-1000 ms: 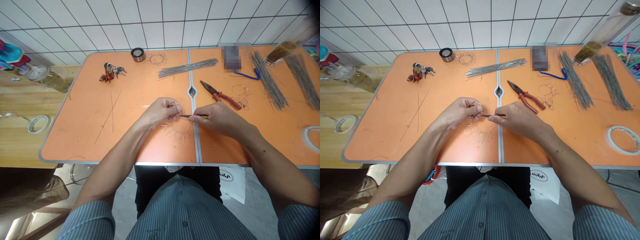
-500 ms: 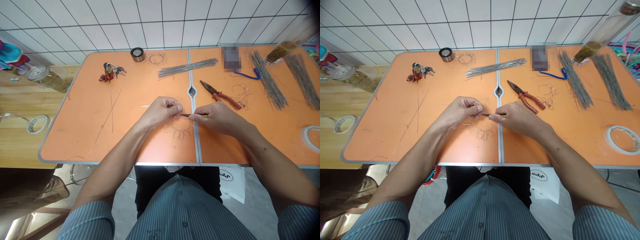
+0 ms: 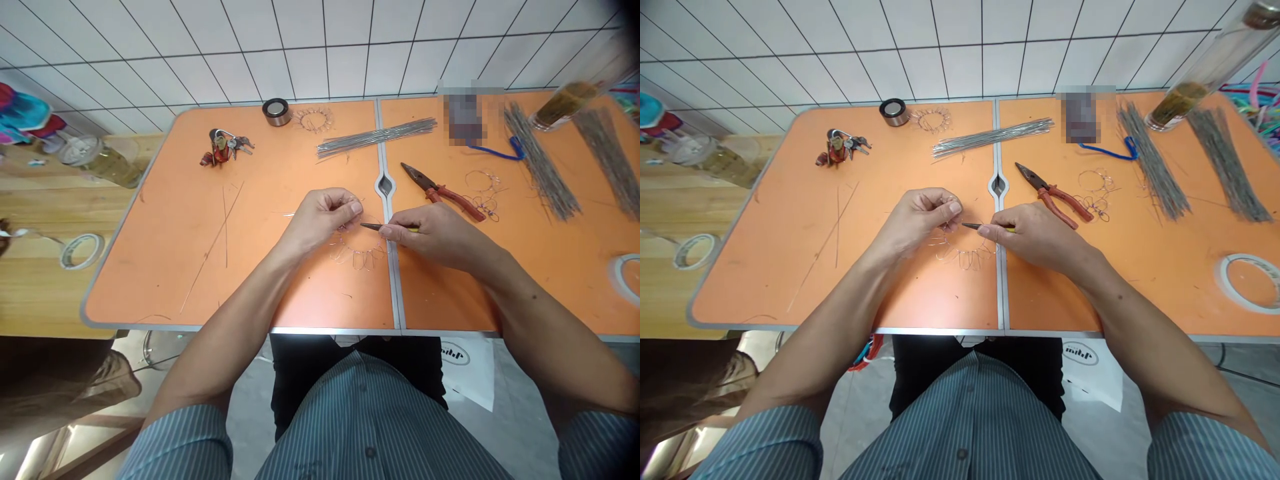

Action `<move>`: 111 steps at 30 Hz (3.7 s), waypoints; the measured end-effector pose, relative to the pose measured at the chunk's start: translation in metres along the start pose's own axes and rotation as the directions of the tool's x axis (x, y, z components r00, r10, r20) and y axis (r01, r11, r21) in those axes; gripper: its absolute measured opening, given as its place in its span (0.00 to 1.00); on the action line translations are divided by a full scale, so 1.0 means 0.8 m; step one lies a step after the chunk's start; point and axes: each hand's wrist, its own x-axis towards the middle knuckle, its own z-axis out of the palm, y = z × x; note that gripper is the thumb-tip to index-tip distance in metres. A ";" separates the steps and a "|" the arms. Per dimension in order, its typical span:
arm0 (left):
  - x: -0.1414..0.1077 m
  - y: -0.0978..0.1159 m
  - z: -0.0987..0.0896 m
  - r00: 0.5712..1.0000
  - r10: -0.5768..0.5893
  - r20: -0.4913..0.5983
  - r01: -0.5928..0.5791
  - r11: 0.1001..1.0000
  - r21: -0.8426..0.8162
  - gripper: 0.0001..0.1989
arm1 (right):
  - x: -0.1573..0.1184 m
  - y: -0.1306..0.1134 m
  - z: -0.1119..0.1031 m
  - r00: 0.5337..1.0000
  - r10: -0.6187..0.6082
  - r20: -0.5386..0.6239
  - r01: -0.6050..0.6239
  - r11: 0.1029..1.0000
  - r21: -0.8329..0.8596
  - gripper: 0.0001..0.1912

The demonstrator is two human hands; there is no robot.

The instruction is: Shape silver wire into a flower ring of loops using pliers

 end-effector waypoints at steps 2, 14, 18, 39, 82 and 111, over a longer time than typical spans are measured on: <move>0.000 0.001 0.000 1.000 -0.005 -0.017 0.005 1.000 -0.010 0.23 | -0.002 0.000 -0.002 1.000 0.029 0.002 -0.029 0.999 -0.015 0.30; 0.001 -0.004 0.002 0.999 0.024 -0.048 -0.024 1.000 -0.009 0.26 | -0.003 -0.002 -0.005 0.998 0.049 -0.037 -0.048 0.998 0.029 0.29; 0.000 -0.003 0.002 0.998 0.048 -0.048 -0.048 0.999 0.009 0.25 | -0.002 0.000 -0.004 0.997 0.073 -0.025 -0.071 0.996 0.051 0.30; 0.001 0.000 0.003 0.995 0.098 -0.013 -0.098 0.994 0.045 0.25 | -0.002 0.003 -0.005 0.999 0.041 -0.008 -0.040 0.992 0.116 0.31; -0.001 0.000 0.004 0.992 0.127 0.005 -0.127 0.989 0.074 0.24 | -0.001 0.004 -0.002 0.999 0.047 -0.010 -0.046 0.996 0.077 0.31; -0.003 0.000 0.004 0.992 0.120 0.025 -0.122 0.984 0.129 0.21 | -0.005 0.002 -0.004 0.997 0.073 -0.013 -0.072 0.994 0.077 0.33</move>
